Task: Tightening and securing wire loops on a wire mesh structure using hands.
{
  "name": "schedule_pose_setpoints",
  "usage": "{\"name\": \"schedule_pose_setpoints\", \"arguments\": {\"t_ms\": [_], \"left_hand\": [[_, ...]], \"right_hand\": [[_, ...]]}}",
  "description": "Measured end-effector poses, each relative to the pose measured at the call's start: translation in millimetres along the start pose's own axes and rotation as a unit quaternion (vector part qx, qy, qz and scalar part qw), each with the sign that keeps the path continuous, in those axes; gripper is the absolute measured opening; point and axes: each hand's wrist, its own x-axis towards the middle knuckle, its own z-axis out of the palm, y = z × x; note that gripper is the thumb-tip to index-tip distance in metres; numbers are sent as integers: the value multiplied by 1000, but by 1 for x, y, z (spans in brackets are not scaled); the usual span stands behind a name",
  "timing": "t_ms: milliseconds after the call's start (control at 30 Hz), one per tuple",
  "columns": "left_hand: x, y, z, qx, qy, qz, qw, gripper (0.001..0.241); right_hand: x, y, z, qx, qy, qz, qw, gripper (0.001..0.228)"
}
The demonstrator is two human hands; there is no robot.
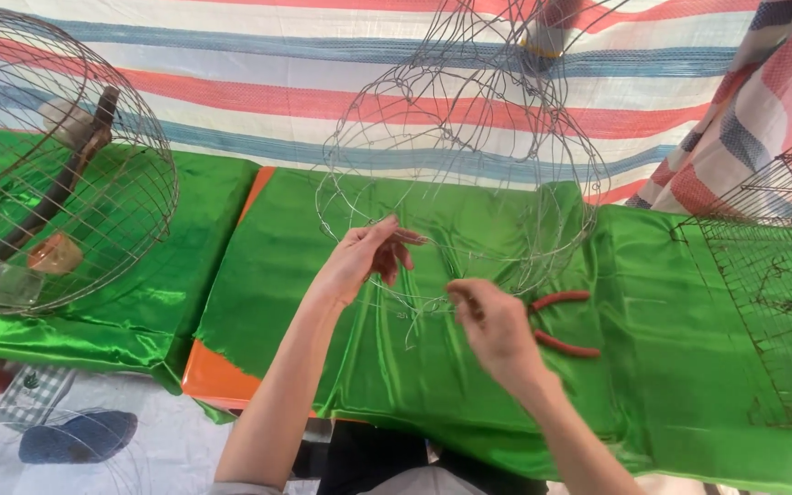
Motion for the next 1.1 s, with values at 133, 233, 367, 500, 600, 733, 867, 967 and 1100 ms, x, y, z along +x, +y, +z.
{"name": "schedule_pose_setpoints", "arguments": {"t_ms": [133, 233, 367, 500, 600, 733, 867, 967, 1100], "left_hand": [[-1, 1, 0, 15, 4, -12, 1000, 40], [0, -5, 0, 31, 2, -10, 999, 38], [6, -10, -5, 7, 8, -21, 1000, 38], [7, -10, -1, -2, 13, -27, 1000, 39], [6, -8, -1, -11, 1, -35, 999, 46], [3, -3, 0, -17, -3, -29, 999, 47], [3, -2, -1, 10, -5, -5, 1000, 45], [5, -6, -4, 9, -7, 5, 1000, 43], [7, -7, -5, 7, -11, 4, 1000, 43]], "right_hand": [[8, -21, 33, 108, -32, 82, 990, 32], [23, -42, 47, 398, -10, 130, 908, 41], [39, -60, 55, 674, 70, 257, 689, 49], [41, -49, 64, 775, 75, 283, 560, 46], [37, -31, 69, 799, 78, 301, 515, 36], [43, 7, 80, 816, 68, 301, 489, 29], [46, 11, 79, 845, 53, 303, 438, 25], [47, 13, 80, 853, 50, 313, 415, 23], [49, 14, 80, 862, 50, 317, 392, 21]]}}
